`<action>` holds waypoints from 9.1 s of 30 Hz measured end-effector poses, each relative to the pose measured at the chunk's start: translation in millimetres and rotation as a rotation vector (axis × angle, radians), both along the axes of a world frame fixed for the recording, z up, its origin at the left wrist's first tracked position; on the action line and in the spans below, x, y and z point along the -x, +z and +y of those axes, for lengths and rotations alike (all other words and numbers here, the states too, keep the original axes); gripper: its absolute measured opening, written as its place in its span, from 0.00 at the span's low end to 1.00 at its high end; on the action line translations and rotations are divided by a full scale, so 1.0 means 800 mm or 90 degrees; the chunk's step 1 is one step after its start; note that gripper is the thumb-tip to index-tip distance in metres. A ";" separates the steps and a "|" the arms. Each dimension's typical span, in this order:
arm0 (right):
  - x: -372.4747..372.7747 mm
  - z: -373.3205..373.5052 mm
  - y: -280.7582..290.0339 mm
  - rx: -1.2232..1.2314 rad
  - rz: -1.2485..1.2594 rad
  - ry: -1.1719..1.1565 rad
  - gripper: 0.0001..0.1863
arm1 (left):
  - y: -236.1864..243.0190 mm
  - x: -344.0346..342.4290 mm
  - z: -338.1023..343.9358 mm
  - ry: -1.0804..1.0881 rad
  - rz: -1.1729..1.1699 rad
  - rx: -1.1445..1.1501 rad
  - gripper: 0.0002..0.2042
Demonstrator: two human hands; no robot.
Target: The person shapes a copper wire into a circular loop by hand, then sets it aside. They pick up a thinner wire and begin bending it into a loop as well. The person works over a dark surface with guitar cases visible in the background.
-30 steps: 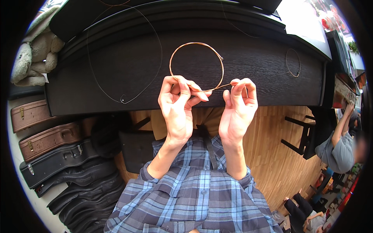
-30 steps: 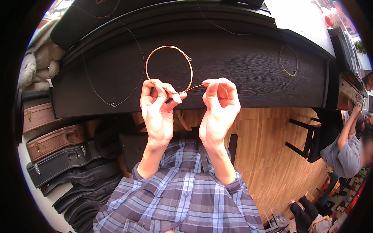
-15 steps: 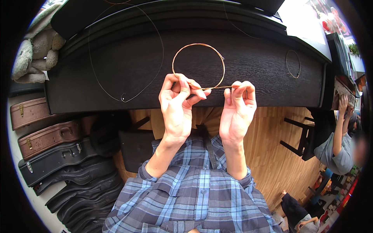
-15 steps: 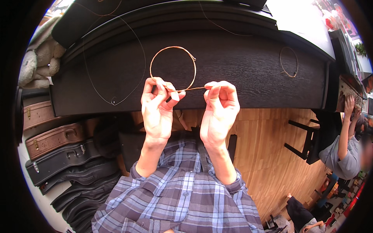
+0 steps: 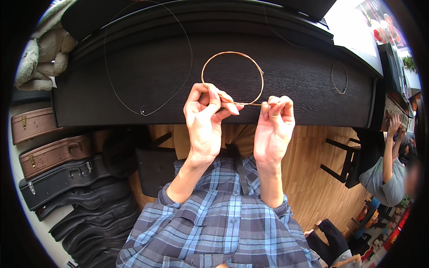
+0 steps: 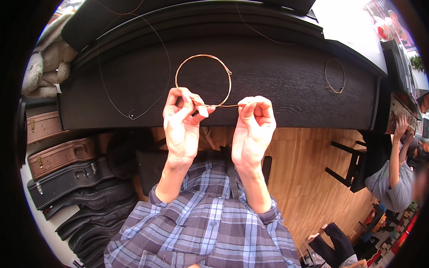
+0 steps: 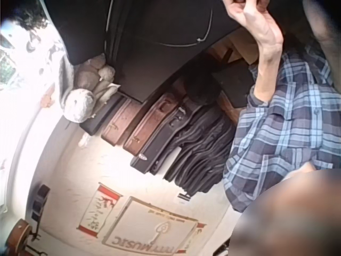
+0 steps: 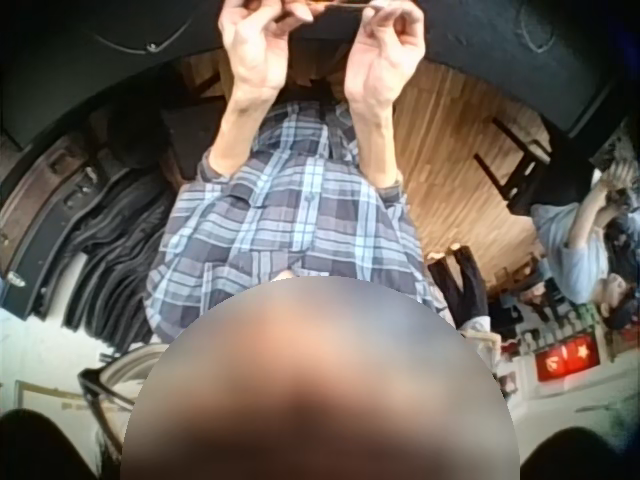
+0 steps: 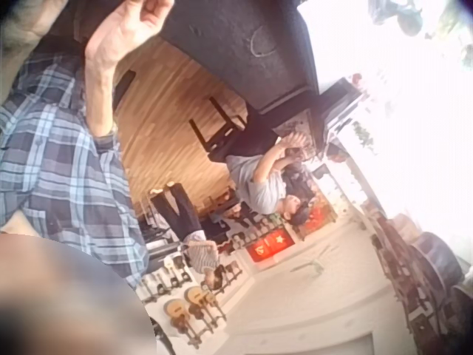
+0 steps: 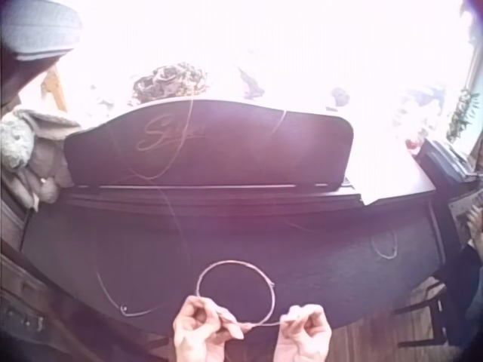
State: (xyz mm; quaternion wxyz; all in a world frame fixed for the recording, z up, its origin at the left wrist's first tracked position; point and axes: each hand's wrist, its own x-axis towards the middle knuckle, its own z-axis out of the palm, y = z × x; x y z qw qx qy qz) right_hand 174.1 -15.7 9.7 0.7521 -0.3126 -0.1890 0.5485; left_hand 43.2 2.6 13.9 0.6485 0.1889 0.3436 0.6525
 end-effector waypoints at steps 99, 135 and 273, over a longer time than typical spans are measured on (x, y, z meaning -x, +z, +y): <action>-0.052 0.100 0.071 -0.303 -1.229 0.284 0.06 | 0.005 0.049 0.059 -0.334 0.681 -0.260 0.09; -0.061 0.077 0.019 -0.107 -1.004 0.250 0.04 | -0.030 0.029 0.021 0.074 1.136 -0.602 0.11; -0.077 0.061 0.000 -0.092 -0.845 0.301 0.08 | 0.007 0.051 0.064 -0.396 0.646 -0.314 0.07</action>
